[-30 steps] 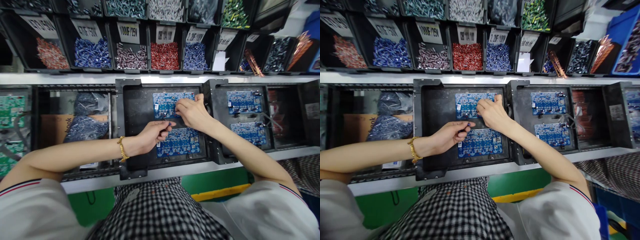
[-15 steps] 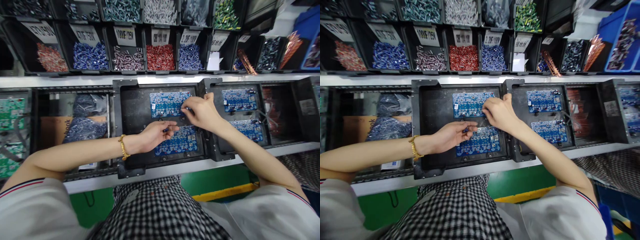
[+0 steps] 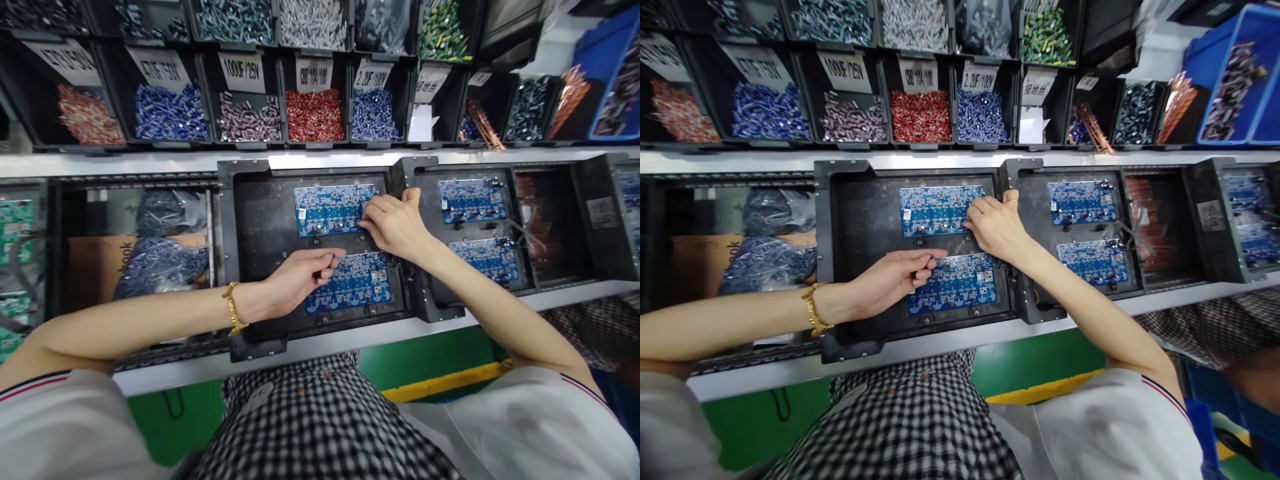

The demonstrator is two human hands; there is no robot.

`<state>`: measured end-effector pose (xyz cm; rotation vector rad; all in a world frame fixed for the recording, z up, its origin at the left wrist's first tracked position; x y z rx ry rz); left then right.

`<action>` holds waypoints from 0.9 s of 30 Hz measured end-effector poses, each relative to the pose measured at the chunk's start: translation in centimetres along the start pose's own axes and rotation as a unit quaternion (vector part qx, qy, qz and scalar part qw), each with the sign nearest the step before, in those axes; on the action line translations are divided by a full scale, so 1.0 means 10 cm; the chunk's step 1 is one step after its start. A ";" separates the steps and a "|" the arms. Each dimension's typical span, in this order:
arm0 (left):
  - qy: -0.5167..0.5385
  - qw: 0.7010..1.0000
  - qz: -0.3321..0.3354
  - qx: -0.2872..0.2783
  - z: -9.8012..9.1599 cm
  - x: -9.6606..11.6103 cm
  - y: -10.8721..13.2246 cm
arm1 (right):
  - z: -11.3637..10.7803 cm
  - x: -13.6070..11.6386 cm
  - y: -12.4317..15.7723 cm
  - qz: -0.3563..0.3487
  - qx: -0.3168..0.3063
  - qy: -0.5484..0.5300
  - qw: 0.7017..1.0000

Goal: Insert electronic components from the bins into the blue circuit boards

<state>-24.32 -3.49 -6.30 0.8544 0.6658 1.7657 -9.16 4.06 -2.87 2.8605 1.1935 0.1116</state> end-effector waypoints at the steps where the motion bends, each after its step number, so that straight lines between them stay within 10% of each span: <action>1: -0.002 1.000 0.002 0.001 -0.01 -0.01 0.00 | -0.01 0.00 0.01 0.006 0.001 -0.004 1.000; 10: 0.014 0.999 -0.001 -0.040 0.04 -0.20 0.08 | -0.38 -0.69 0.15 -0.026 0.077 -0.265 0.961; 17: -0.016 0.998 0.032 0.049 -0.25 -0.22 0.24 | -0.18 -1.08 0.36 -0.071 0.022 -0.191 0.979; 27: -0.060 0.997 0.037 0.028 -0.26 -0.15 0.20 | 0.00 -1.29 0.35 -0.136 -0.005 -0.087 0.987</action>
Point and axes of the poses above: each hand's wrist, its own y-axis away from the middle knuckle, its own z-axis out of the palm, x = y × z, the point moved 6 cm from there along -y, towards the middle knuckle, and after that the axes turned 12 degrees about -z, right-handed, at the moved point
